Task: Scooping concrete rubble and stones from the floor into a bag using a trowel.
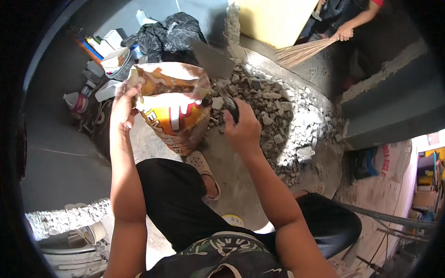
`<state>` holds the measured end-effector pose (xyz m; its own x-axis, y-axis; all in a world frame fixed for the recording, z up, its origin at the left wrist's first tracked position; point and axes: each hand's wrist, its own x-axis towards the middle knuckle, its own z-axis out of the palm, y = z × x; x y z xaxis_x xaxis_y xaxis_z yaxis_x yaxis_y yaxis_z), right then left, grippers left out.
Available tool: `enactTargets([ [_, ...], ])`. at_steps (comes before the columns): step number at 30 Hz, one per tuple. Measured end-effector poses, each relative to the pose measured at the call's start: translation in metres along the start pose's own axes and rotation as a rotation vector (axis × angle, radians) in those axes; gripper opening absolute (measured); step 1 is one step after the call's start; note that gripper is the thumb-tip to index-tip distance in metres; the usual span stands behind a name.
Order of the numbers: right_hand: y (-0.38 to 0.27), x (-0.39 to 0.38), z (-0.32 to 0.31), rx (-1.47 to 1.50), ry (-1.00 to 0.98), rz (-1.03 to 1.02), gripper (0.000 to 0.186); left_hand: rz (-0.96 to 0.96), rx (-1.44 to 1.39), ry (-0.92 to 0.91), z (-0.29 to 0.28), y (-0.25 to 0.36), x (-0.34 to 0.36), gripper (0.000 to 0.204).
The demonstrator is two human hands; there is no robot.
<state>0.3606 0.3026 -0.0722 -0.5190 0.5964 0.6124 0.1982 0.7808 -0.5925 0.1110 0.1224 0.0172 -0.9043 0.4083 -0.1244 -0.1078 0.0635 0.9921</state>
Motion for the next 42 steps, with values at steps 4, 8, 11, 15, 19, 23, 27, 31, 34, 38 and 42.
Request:
enactTargets([
  [4, 0.078, -0.091, -0.011, -0.023, -0.376, 0.812, 0.031, -0.060, 0.022, 0.074, -0.008, -0.011, 0.014, 0.073],
  [8, 0.139, -0.199, -0.026, -0.212, -0.599, 0.779, 0.045, -0.090, -0.109, 0.032, -0.016, -0.009, 0.020, 0.038],
  [11, 0.126, -0.198, -0.022, 0.000, -0.936, 0.865, 0.042, -0.078, -0.130, -0.005, -0.016, 0.001, 0.009, 0.037],
  [15, 0.120, -0.163, 0.026, 0.148, -1.315, 0.920, 0.050, -0.045, -0.069, 0.001, -0.009, 0.008, 0.008, 0.064],
  [19, 0.166, -0.140, 0.085, 0.087, -1.420, 0.838, 0.046, -0.053, -0.026, -0.041, 0.001, -0.001, 0.012, 0.076],
  [23, 0.169, -0.088, 0.125, -0.044, -1.500, 0.716, 0.041, -0.057, -0.097, -0.016, -0.036, -0.003, 0.009, 0.058],
  [27, 0.259, -0.077, 0.107, -0.088, -1.167, 0.816, 0.037, -0.073, -0.141, -0.112, -0.004, -0.009, 0.017, 0.044],
  [31, 0.270, -0.107, 0.066, 0.044, -0.918, 0.857, 0.040, -0.082, -0.170, -0.204, -0.004, -0.016, 0.028, 0.049],
  [34, 0.215, -0.138, 0.037, 0.225, -0.925, 0.878, 0.041, -0.088, -0.134, -0.095, -0.026, -0.010, 0.021, 0.057],
  [38, 0.194, -0.178, -0.043, 0.296, -1.121, 0.827, 0.043, -0.105, -0.140, -0.102, -0.029, 0.007, 0.024, 0.064],
  [42, 0.180, -0.219, -0.110, 0.118, -1.623, 0.691, 0.039, -0.126, -0.126, -0.059, -0.033, 0.001, 0.033, 0.063],
])
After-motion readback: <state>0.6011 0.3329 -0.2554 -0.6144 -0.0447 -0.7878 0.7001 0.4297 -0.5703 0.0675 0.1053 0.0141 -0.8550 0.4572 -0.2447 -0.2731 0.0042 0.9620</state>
